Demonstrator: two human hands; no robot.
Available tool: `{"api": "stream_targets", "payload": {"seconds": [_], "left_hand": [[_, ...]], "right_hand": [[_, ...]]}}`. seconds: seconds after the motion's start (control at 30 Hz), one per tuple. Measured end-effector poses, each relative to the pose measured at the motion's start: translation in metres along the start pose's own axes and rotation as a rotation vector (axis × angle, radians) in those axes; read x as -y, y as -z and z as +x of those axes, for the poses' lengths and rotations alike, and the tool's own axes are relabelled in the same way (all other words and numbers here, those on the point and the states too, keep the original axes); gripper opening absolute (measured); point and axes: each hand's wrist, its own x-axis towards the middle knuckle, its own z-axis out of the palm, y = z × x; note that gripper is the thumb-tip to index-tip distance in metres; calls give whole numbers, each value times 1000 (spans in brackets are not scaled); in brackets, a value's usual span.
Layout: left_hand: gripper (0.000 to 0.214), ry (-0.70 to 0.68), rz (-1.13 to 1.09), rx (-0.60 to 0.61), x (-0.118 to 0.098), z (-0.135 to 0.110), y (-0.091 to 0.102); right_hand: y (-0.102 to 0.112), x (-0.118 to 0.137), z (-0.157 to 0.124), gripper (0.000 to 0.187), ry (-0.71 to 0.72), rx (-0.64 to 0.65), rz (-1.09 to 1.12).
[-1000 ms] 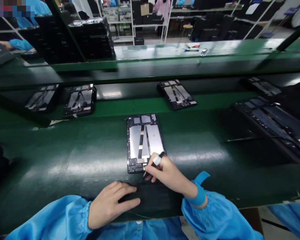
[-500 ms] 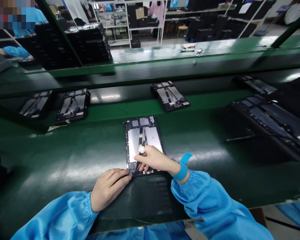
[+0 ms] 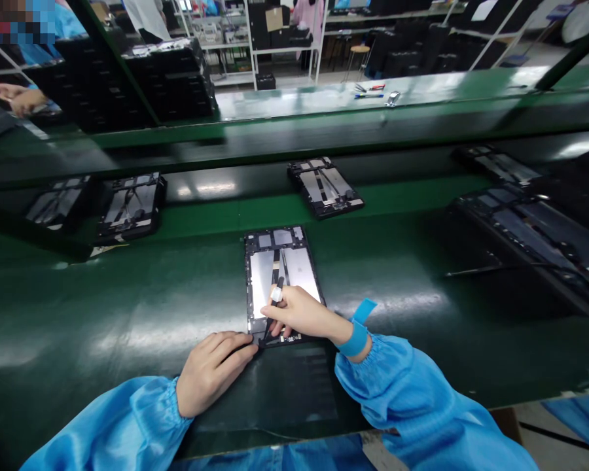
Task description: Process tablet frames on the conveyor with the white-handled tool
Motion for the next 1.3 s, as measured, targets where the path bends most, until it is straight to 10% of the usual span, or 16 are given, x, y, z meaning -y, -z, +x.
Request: {"api": "stream_targets", "payload": {"seconds": [1.3], "left_hand": [[39, -86, 198, 97, 1, 5, 3]], "right_hand": [[3, -22, -37, 20, 207, -306, -90]]}}
